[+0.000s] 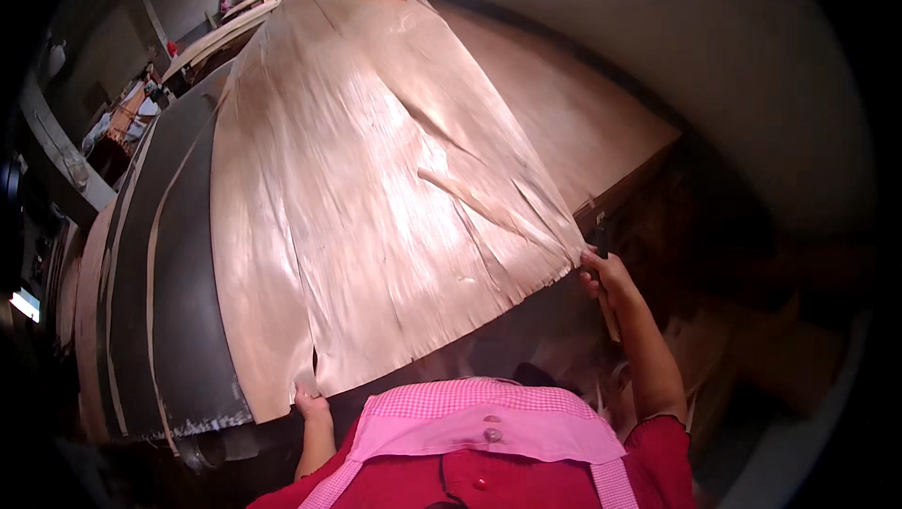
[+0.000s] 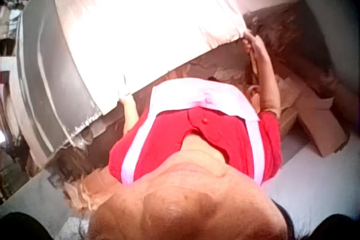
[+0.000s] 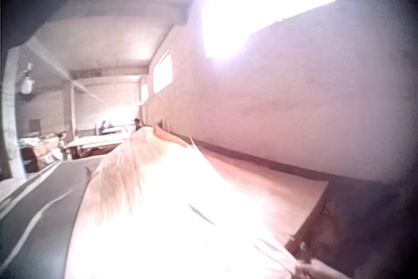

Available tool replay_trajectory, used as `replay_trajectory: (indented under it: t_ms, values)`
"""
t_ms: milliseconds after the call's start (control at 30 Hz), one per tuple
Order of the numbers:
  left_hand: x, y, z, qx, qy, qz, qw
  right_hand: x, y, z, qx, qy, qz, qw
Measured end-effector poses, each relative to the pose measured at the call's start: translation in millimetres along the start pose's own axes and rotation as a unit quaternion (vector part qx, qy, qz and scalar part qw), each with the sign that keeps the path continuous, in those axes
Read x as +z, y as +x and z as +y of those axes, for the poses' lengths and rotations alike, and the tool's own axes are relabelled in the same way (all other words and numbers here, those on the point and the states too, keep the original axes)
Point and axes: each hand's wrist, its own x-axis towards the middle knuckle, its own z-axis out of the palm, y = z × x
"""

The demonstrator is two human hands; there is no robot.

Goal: The person trims wood veneer sheets using a utility knife while checking the length with a bamboo measuring stick. They handle thin wood sheets by hand, cutting along the edges to remove strips and setting the trimmed sheets aside.

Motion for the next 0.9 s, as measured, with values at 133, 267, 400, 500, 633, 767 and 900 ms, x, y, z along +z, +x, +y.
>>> replay_trajectory:
  t_ms: [133,267,400,500,633,767,900]
  values:
    - [48,12,-52,0.016,-0.016,-0.015,1.000,-71,61,20,-0.026,-0.024,0.031,0.999]
    - [102,-6,-137,-0.036,-0.052,-0.042,0.997,-161,109,41,0.003,-0.034,0.050,0.998]
    - [107,14,-176,-0.020,-0.020,-0.022,0.999,-197,152,60,0.023,-0.034,0.027,0.999]
    - [130,19,-203,0.022,-0.002,-0.008,1.000,-222,187,55,0.030,-0.032,0.002,0.999]
    - [204,-21,-223,0.028,-0.034,-0.016,0.999,-277,218,31,0.075,0.037,-0.022,0.996]
    - [232,-44,-240,0.049,-0.011,-0.033,0.998,-314,289,57,0.041,0.043,0.039,0.997]
    - [220,-80,-292,-0.016,0.047,0.077,0.996,-317,306,17,-0.002,-0.005,0.027,1.000]
